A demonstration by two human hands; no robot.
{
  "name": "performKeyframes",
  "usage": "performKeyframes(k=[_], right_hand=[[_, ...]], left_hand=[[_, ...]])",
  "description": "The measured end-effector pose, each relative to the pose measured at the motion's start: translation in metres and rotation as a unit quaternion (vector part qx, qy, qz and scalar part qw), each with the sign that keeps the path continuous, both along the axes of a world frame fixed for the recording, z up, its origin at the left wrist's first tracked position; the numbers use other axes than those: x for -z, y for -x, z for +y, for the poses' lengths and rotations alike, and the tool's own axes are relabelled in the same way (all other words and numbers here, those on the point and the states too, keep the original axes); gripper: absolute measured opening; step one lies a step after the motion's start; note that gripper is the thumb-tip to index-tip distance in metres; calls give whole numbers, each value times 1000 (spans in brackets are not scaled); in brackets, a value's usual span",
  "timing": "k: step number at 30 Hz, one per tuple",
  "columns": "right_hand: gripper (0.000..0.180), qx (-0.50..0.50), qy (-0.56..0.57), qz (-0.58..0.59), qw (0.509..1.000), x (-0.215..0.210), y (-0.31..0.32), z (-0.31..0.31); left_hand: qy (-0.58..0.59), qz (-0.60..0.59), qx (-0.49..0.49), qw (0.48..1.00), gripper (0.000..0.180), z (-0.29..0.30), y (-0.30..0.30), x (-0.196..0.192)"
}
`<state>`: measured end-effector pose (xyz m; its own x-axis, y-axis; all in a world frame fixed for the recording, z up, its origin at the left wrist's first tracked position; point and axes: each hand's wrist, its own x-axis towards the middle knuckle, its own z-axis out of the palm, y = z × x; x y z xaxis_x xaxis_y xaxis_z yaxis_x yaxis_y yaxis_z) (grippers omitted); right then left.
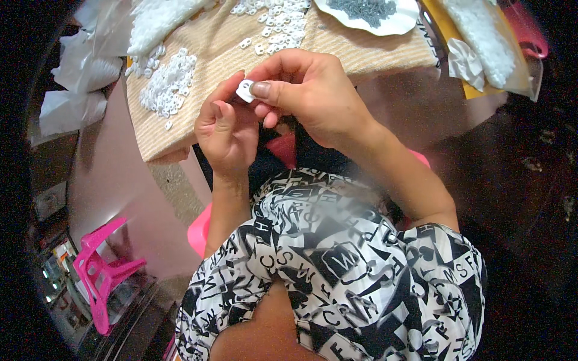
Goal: Assembling small plastic components by manually inserting metal pins into them.
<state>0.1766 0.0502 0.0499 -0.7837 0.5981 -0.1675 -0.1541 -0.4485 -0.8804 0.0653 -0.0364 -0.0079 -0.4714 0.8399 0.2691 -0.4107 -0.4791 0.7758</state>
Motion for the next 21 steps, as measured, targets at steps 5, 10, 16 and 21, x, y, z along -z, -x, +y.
performKeyframes(k=[5,10,16,21], right_hand=[[15,32,-33,-30,999,-8,0,9],[19,94,-245,-47,964,-27,9,80],[12,301,-464,-99,827,-62,52,230],[16,119,-536,-112,828,-78,45,264]], left_hand=[[35,-81,-7,996,33,0,2,-2],[91,13,-78,993,32,-8,15,8],[99,14,-86,991,22,-2,13,-1],[130,50,-116,983,21,1,20,2]])
